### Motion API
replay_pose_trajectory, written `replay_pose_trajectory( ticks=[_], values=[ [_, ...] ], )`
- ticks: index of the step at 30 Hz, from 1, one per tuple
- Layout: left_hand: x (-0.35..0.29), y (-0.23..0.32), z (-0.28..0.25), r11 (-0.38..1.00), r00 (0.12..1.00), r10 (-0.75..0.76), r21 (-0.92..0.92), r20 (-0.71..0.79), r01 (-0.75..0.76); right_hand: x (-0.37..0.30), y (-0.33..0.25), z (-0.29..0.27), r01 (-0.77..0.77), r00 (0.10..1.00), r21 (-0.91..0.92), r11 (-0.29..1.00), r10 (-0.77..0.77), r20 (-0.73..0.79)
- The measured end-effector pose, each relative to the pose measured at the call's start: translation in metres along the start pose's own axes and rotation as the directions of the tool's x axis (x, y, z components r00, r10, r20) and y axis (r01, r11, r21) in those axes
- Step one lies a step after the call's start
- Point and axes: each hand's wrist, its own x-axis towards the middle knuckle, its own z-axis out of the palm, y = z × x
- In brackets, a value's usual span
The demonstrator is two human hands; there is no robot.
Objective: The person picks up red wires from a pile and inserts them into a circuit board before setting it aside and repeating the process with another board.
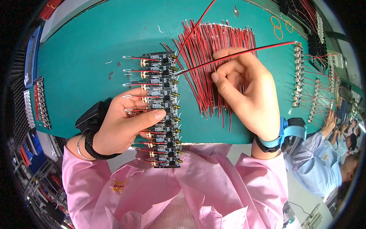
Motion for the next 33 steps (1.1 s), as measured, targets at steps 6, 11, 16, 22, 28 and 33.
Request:
replay_pose_trajectory(
  ticks=[6, 11, 16, 22, 28, 33],
  values=[
    [-0.001, 0.000, 0.001, 0.999, 1.000, 0.017, -0.043, 0.001, -0.017, -0.003, -0.010, -0.007, 0.016, 0.996, 0.281, 0.960, -0.039, 0.078],
    [0.001, -0.003, 0.001, 0.999, 0.999, 0.013, -0.039, -0.041, -0.015, -0.004, -0.003, -0.015, -0.034, 0.929, 0.499, 0.866, -0.157, 0.335],
    [0.002, -0.005, 0.000, 0.999, 0.999, 0.028, -0.043, -0.038, -0.029, -0.006, -0.002, -0.009, 0.073, 0.927, 0.465, 0.882, -0.232, 0.296],
    [0.000, -0.003, 0.001, 0.998, 1.000, 0.005, -0.060, -0.024, -0.007, -0.007, -0.001, 0.002, 0.107, 0.929, 0.546, 0.831, -0.279, 0.242],
    [0.000, 0.000, 0.000, 0.998, 1.000, -0.009, -0.064, 0.009, 0.010, -0.009, -0.008, 0.012, 0.072, 0.955, 0.451, 0.890, -0.192, 0.227],
    [-0.001, -0.002, 0.001, 1.000, 1.000, 0.017, -0.026, 0.015, -0.016, -0.001, -0.006, 0.014, 0.399, 0.906, 0.051, 0.916, -0.402, 0.133]
  ],
)
